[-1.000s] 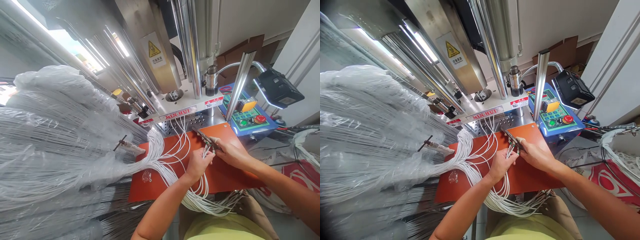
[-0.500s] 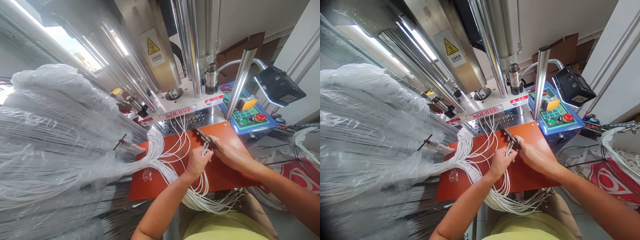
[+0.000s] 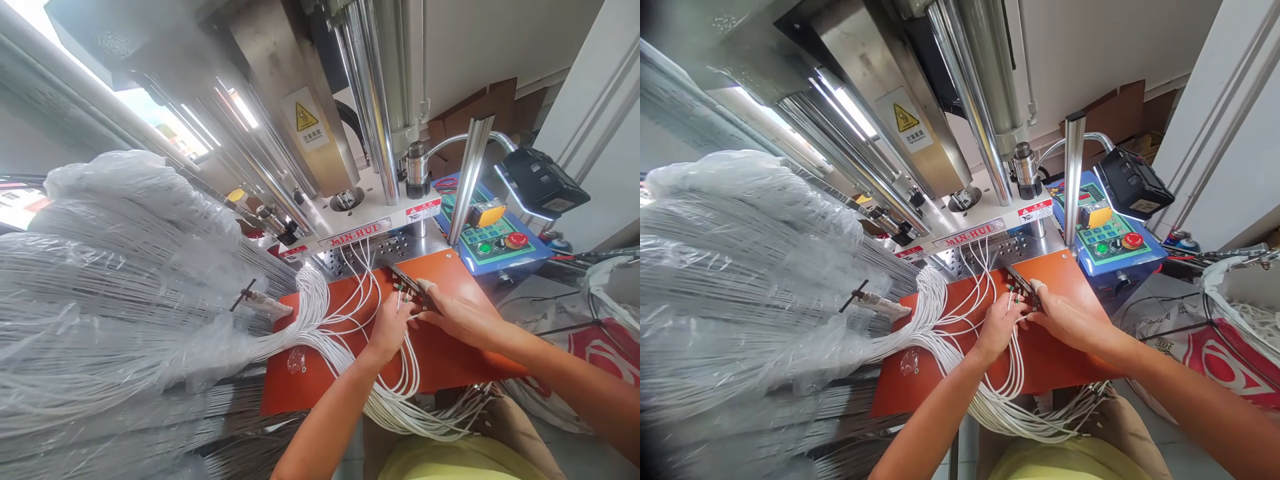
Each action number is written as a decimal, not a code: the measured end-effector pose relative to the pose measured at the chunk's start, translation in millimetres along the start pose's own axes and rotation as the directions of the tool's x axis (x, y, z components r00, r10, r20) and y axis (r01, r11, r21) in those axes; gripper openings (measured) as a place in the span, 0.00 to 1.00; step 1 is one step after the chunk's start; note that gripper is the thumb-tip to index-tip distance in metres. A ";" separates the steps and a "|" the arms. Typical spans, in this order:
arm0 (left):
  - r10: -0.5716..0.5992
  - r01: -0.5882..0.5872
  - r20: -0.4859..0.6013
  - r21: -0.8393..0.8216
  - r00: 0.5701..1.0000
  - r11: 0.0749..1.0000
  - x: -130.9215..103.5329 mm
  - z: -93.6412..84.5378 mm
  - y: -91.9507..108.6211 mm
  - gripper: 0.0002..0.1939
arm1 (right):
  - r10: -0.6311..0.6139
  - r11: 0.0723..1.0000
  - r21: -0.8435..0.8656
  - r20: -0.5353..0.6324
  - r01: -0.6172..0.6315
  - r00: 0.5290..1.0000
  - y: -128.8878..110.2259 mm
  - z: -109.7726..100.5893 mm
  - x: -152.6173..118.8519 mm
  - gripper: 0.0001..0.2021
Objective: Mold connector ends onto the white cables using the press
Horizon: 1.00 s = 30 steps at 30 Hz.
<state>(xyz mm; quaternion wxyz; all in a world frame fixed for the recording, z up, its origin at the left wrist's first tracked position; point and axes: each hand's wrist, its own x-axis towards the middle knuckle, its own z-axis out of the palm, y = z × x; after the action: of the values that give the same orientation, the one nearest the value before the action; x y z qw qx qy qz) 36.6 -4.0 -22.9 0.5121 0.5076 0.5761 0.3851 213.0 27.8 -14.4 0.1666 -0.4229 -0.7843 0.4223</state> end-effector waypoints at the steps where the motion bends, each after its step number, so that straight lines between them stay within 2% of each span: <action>1: 0.027 -0.026 -0.018 0.021 0.999 0.999 -0.8 -1.6 2.1 0.11 | -0.011 1.000 0.008 0.005 0.011 1.000 -0.2 -0.2 0.1 0.19; 4: 0.023 -0.022 -0.077 0.011 0.997 1.000 -1.0 -4.8 5.1 0.15 | -0.023 1.000 0.013 0.024 0.022 0.999 0.6 -3.0 0.8 0.21; 10: -0.136 0.103 -0.114 -0.256 0.984 0.961 6.0 -2.0 4.0 0.11 | -0.036 0.999 -0.010 0.004 0.036 0.999 4.4 -4.7 0.1 0.20; 15: -0.234 0.212 -0.010 -0.384 0.972 0.898 6.0 -1.4 8.7 0.13 | 0.002 0.999 -0.037 0.012 -0.001 1.000 3.5 -4.0 -1.6 0.15; 17: -0.205 0.190 -0.014 -0.323 0.979 0.927 5.8 -2.3 10.5 0.13 | 0.006 0.999 -0.051 0.011 -0.006 1.000 4.4 -3.3 -1.2 0.13; 20: -0.025 0.017 -0.142 -0.055 0.990 0.998 6.4 -2.5 14.1 0.12 | -0.040 0.997 -0.073 0.000 0.040 0.999 8.3 -0.6 -0.1 0.18; 23: 0.135 -0.106 -0.230 0.136 0.964 0.985 9.4 1.4 18.2 0.10 | -0.067 0.993 -0.095 -0.010 0.066 0.998 10.9 3.9 0.8 0.23; 25: 0.142 -0.114 -0.226 0.134 0.964 0.984 13.6 7.0 19.2 0.10 | -0.065 0.993 -0.099 -0.022 0.062 0.998 10.6 7.5 1.4 0.23; 28: 0.128 -0.117 -0.185 0.069 0.974 0.991 22.9 17.3 17.6 0.14 | -0.070 0.994 -0.090 -0.050 0.065 0.996 10.8 13.7 2.6 0.21; 30: 0.117 -0.115 -0.163 0.020 0.980 0.993 28.6 22.7 16.2 0.12 | -0.078 0.993 -0.089 -0.068 0.072 0.995 13.6 17.2 3.4 0.21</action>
<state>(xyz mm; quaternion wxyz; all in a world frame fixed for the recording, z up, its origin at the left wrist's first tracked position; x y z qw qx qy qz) 63.0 25.4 -17.1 0.4369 0.5094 0.5878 0.4518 207.5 25.4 -35.8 0.1918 -0.4149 -0.8107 0.3658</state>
